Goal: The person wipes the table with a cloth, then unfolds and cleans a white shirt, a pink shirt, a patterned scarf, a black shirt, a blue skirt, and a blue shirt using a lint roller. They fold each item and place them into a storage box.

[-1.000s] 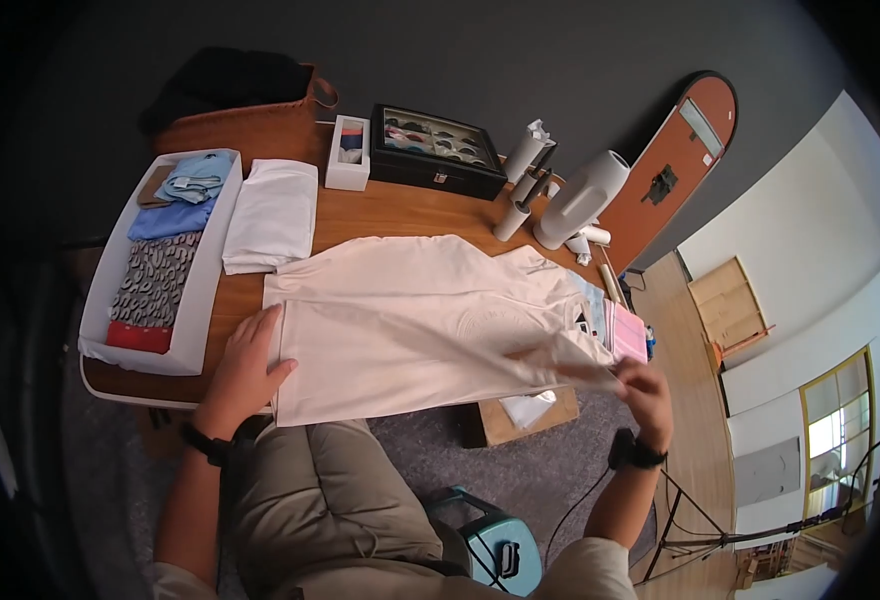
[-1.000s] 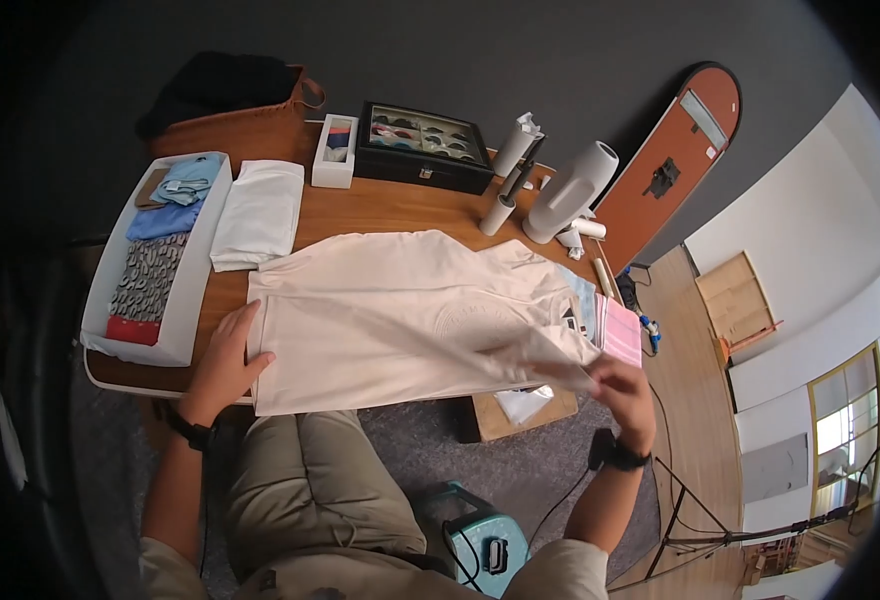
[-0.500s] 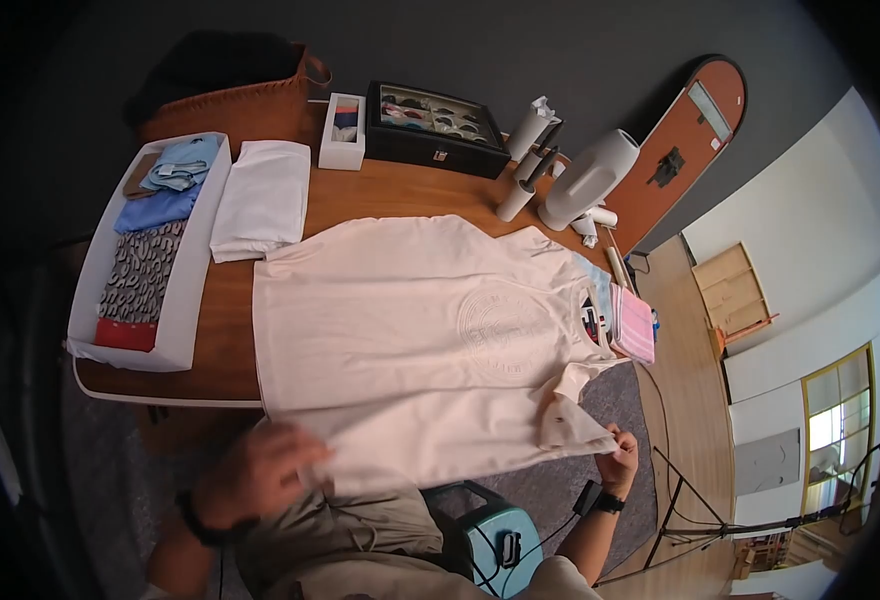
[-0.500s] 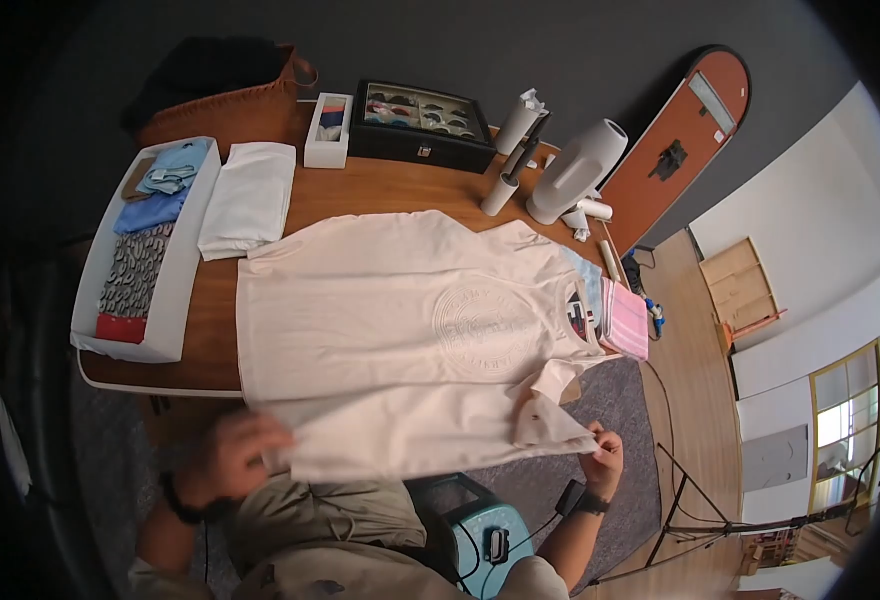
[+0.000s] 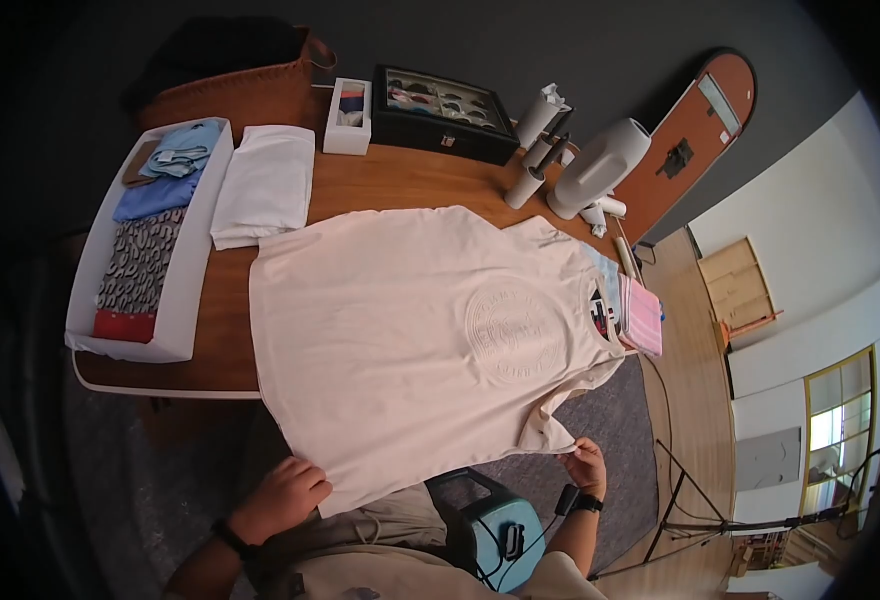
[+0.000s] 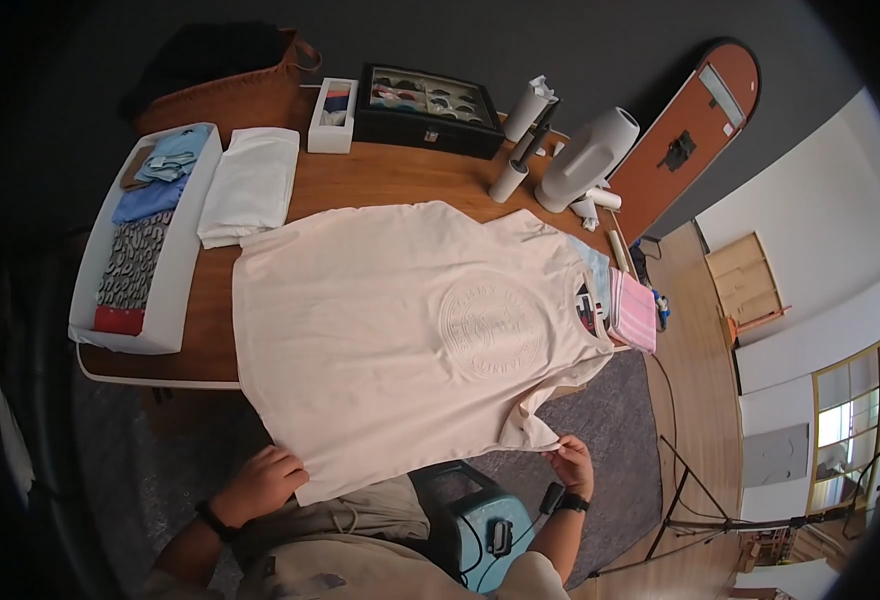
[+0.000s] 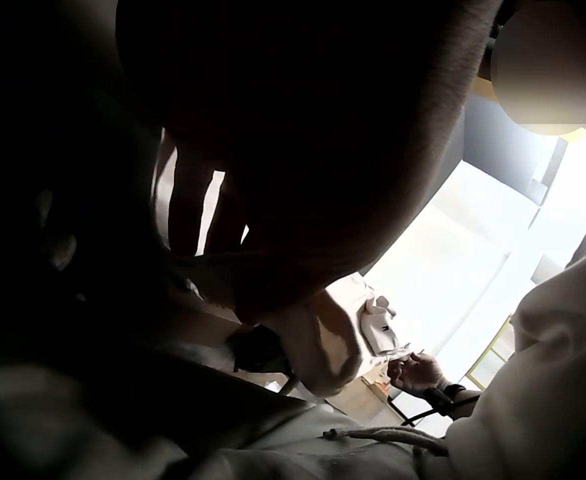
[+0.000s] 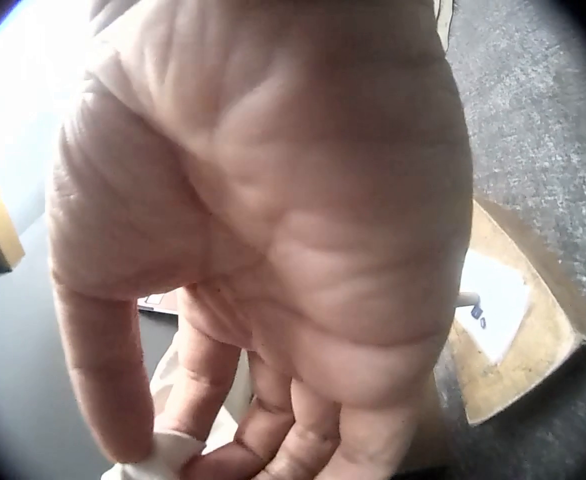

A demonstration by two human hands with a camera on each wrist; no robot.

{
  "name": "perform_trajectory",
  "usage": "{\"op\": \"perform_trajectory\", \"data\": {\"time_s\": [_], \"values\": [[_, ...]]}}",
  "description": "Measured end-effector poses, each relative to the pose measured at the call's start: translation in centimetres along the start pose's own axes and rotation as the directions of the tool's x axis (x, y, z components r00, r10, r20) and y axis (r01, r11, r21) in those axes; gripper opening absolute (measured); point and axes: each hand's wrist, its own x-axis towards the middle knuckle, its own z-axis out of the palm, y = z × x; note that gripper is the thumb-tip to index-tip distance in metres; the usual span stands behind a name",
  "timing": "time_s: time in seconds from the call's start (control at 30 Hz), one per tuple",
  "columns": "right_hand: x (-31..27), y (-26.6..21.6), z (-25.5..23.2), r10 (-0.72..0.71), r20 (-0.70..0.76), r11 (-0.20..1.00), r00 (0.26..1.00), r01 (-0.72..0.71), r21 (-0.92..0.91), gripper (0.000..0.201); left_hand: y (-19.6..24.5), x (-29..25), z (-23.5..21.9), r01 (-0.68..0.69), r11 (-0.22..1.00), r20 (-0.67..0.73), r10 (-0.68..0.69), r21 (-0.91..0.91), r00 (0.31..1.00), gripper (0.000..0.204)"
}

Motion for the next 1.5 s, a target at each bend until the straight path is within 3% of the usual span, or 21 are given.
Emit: {"op": "perform_trajectory", "data": {"time_s": [0.2, 0.27, 0.3, 0.33, 0.4, 0.53, 0.6, 0.67, 0.73, 0.77, 0.83, 0.87, 0.93, 1.07, 1.17, 1.23, 1.3, 1.33, 1.4, 1.43, 1.5], "values": [[1.7, 0.8, 0.6, 0.191, -0.231, 0.950, 0.954, -0.239, -0.200, 0.011, 0.0, 0.3, 0.6, 0.004, 0.999, -0.014, -0.003, 0.051, 1.000, 0.008], [3.5, 1.2, 1.3, 0.091, -0.414, 0.611, 0.906, -0.379, -0.695, 0.018, -0.3, 0.2, 1.0, -0.005, 0.998, -0.002, 0.005, 0.058, 1.000, 0.008], [4.3, 0.7, 2.4, -0.028, -0.414, 0.184, 0.910, -0.403, -0.897, 0.029, -0.4, 0.2, 1.2, -0.010, 0.998, 0.008, 0.009, 0.067, 1.000, 0.008], [5.0, 0.5, 4.7, -0.032, -0.423, 0.187, 0.906, -0.410, -0.892, 0.029, -0.4, 0.2, 1.3, -0.019, 0.998, 0.013, 0.018, 0.064, 1.000, 0.008], [6.2, 0.9, 8.4, -0.276, -0.223, 0.563, 0.935, -0.030, -0.826, 0.039, -0.4, 0.4, 1.3, -0.003, 0.999, 0.038, 0.001, 0.055, 0.999, 0.010], [9.8, 1.9, 9.3, -0.377, -0.218, 0.656, 0.900, 0.093, -0.749, 0.054, -0.1, 0.8, 1.3, -0.002, 0.998, 0.036, 0.000, 0.061, 0.999, 0.007], [11.3, 1.9, 8.9, -0.489, -0.329, 0.542, 0.808, -0.014, -0.840, 0.054, -0.3, 0.9, 1.3, 0.026, 0.997, 0.019, -0.028, 0.075, 0.999, 0.006], [12.3, 1.8, 7.8, -0.485, -0.406, 0.541, 0.774, -0.099, -0.835, 0.054, -0.2, 1.1, 1.2, 0.026, 0.996, 0.012, -0.027, 0.085, 1.000, 0.007], [14.0, 2.7, 6.3, -0.545, -0.504, 0.758, 0.670, 0.136, -0.638, 0.051, -0.4, 0.9, 1.3, 0.036, 0.995, 0.007, -0.037, 0.096, 0.999, 0.007], [14.3, 2.8, 5.8, -0.542, -0.503, 0.759, 0.673, 0.135, -0.637, 0.051, -0.7, 0.8, 1.7, 0.038, 0.993, 0.006, -0.039, 0.115, 0.999, 0.008], [14.7, 2.8, 4.6, -0.462, -0.534, 0.878, 0.708, 0.280, -0.388, 0.051, -1.0, 0.7, 2.0, 0.042, 0.991, 0.004, -0.043, 0.130, 0.999, 0.008], [14.7, 2.6, 4.0, -0.460, -0.534, 0.878, 0.709, 0.278, -0.389, 0.051, -1.1, 0.7, 2.0, 0.071, 0.991, 0.002, -0.072, 0.112, 0.997, 0.009], [14.5, 2.4, 2.7, -0.262, -0.464, 0.956, 0.846, 0.164, -0.241, 0.053, -1.4, 0.5, 2.1, 0.100, 0.991, 0.003, -0.101, 0.093, 0.995, 0.009], [13.4, 4.8, 0.6, -0.281, -0.396, 0.953, 0.874, 0.206, -0.221, 0.049, -1.6, 0.2, 2.6, 0.155, 0.980, 0.015, -0.158, 0.124, 0.987, 0.008], [11.4, 7.3, -0.1, -0.049, -0.374, 0.965, 0.926, -0.053, -0.258, 0.035, -2.1, -0.7, 4.0, 0.233, 0.963, 0.044, -0.240, 0.136, 0.970, 0.007], [10.8, 8.2, -0.4, -0.082, -0.420, 0.976, 0.904, -0.012, -0.217, 0.028, -2.1, -0.8, 4.5, 0.289, 0.947, 0.065, -0.300, 0.137, 0.952, 0.008], [10.0, 9.2, -1.1, -0.116, -0.539, 0.987, 0.834, 0.037, -0.156, 0.012, -1.7, -0.2, 3.9, 0.577, 0.816, 0.264, -0.550, -0.031, 0.792, 0.015], [9.8, 9.5, -1.3, -0.115, -0.544, 0.987, 0.831, 0.036, -0.154, 0.012, -1.9, -0.4, 4.3, 0.574, 0.818, 0.270, -0.546, -0.030, 0.793, 0.015], [9.9, 10.2, -1.4, -0.058, -0.674, 0.920, 0.736, -0.223, -0.322, 0.011, -2.3, -0.8, 5.8, 0.601, 0.706, 0.215, -0.564, -0.374, 0.797, 0.030], [9.8, 10.4, -0.9, -0.057, -0.676, 0.920, 0.735, -0.224, -0.321, 0.011, -2.2, -0.7, 6.2, 0.602, 0.706, 0.218, -0.564, -0.374, 0.797, 0.030], [10.0, 10.8, 0.0, 0.044, -0.460, 0.955, 0.887, -0.172, -0.242, 0.020, -2.0, -0.4, 7.1, 0.614, 0.650, 0.170, -0.613, -0.448, 0.772, 0.050]]}}
